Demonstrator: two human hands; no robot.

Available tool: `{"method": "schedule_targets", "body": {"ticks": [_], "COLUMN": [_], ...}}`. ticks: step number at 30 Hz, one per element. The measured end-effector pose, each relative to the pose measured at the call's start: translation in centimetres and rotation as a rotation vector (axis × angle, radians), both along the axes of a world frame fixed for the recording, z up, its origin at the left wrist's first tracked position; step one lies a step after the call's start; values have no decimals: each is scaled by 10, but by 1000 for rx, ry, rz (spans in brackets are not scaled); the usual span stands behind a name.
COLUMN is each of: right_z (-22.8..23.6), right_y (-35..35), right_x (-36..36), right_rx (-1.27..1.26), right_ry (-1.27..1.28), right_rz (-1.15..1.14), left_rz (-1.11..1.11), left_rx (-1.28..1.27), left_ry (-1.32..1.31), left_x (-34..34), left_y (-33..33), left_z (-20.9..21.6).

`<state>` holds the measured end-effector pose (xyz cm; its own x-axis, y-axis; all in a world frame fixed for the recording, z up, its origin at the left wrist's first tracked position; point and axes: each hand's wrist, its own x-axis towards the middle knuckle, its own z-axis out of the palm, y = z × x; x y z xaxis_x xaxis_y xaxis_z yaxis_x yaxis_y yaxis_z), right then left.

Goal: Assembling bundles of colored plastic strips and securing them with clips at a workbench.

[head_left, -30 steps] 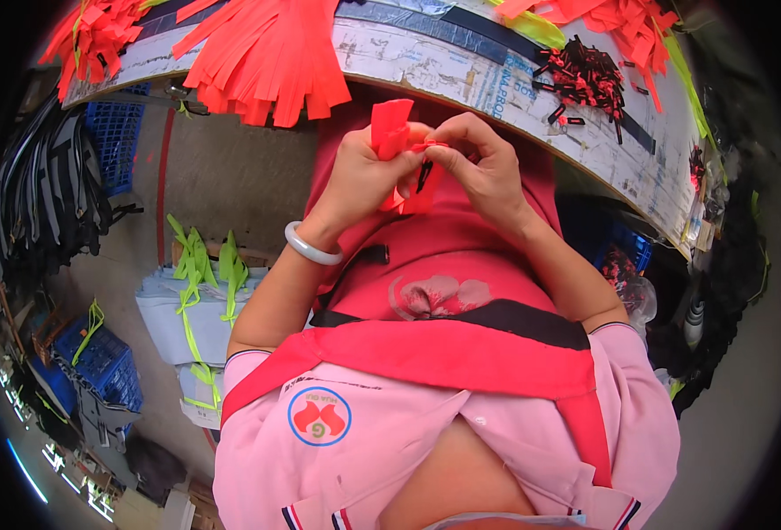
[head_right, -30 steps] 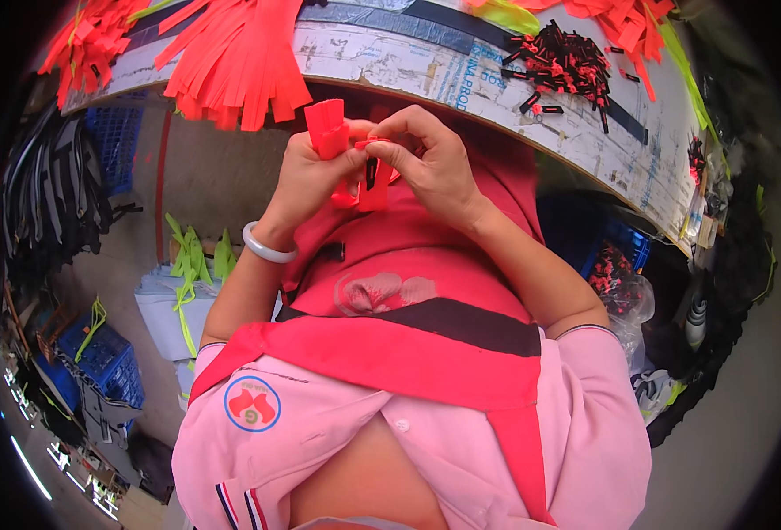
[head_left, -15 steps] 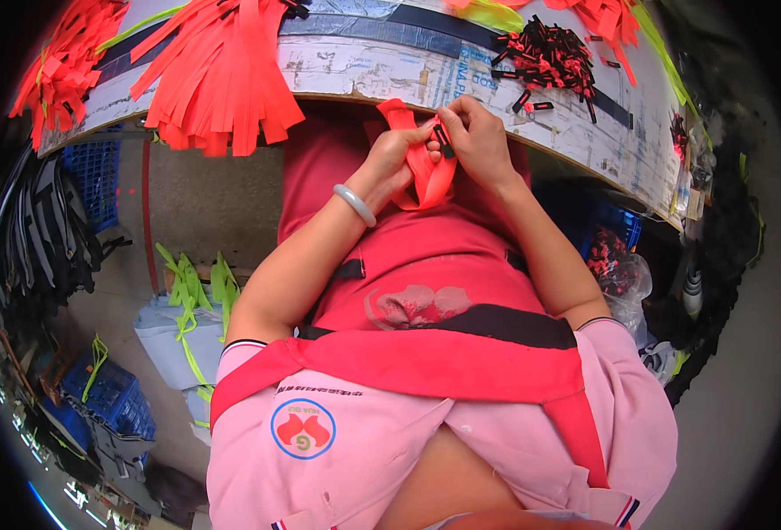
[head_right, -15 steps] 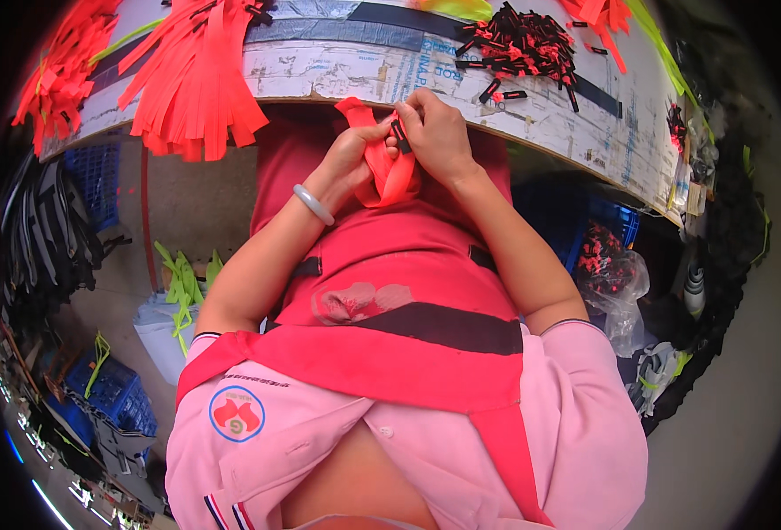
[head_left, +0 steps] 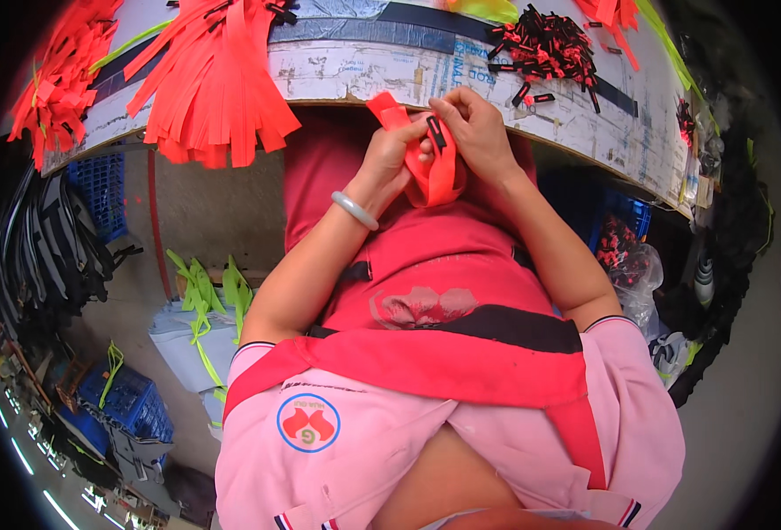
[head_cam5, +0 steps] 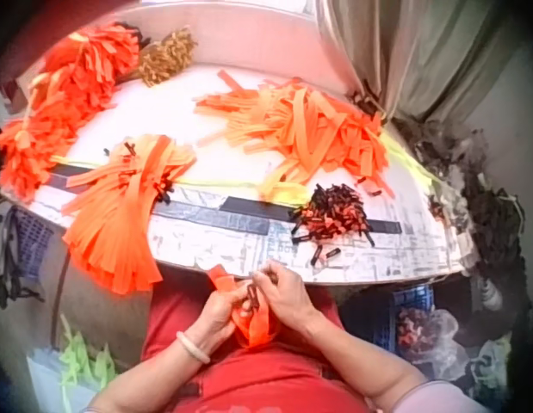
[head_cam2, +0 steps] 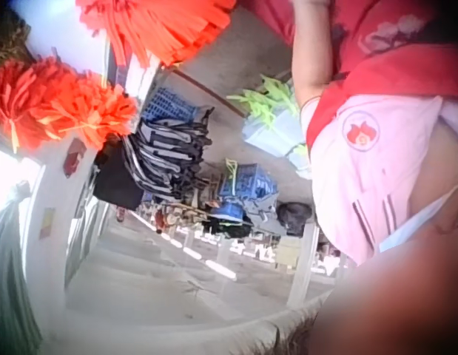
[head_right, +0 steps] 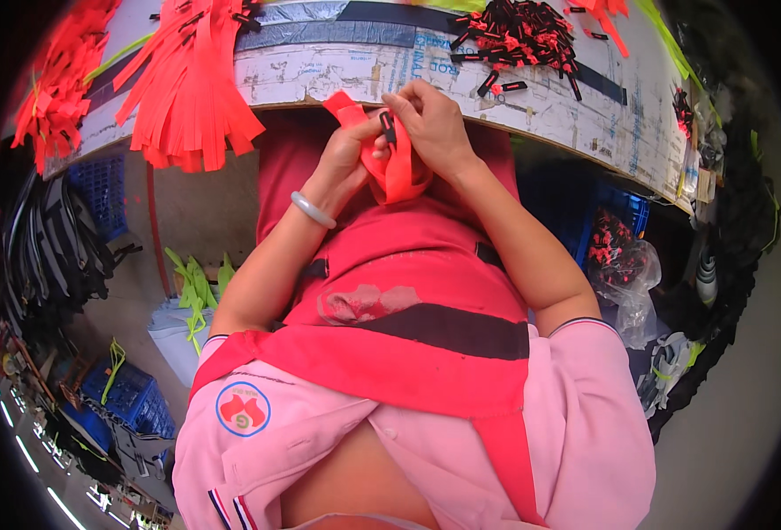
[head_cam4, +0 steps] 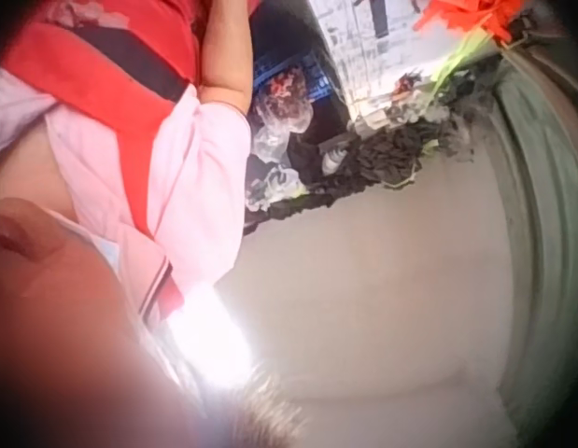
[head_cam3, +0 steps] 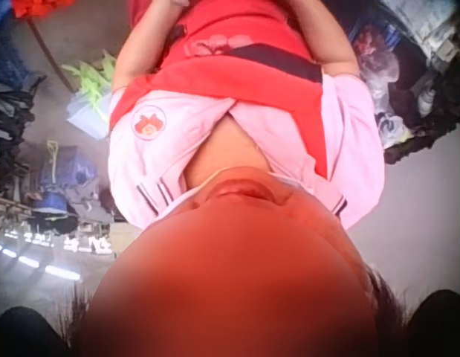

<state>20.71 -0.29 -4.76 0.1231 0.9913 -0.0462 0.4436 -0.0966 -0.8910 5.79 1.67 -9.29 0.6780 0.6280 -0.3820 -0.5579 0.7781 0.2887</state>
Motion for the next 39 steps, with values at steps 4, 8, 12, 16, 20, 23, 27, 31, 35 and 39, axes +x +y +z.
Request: {"method": "schedule_targets", "body": {"ticks": [4, 8, 12, 16, 20, 23, 27, 31, 35, 39], "right_z": [34, 51, 28, 31, 43, 101, 170, 155, 64, 45], "right_y": [-9, -14, -26, -45, -26, 10, 91, 199, 235, 139], "right_x": [-5, -23, -36, -54, -55, -67, -96, -125, -126, -116], "right_rx": [-277, -72, -209, -213, -207, -196, 84, 92, 91, -279], "right_ry": [343, 122, 348, 233, 163, 601, 604, 645, 193, 319], "right_rz": [112, 245, 408, 335, 419, 543, 553, 505, 144, 361], "left_rz": [118, 217, 238, 168, 191, 289, 387, 323, 334, 340], "left_rx": [324, 445, 474, 589, 368, 245, 44, 17, 50, 69], "left_ry": [485, 504, 455, 510, 328, 398, 222, 208, 246, 410], "left_x": [-22, -41, -48, -60, -81, -99, -116, -109, -106, -110], "left_y": [-14, -16, -15, -16, -6, -13, -28, -25, -25, -36], "left_z": [38, 47, 60, 66, 42, 25, -14, -8, 4, 11]}}
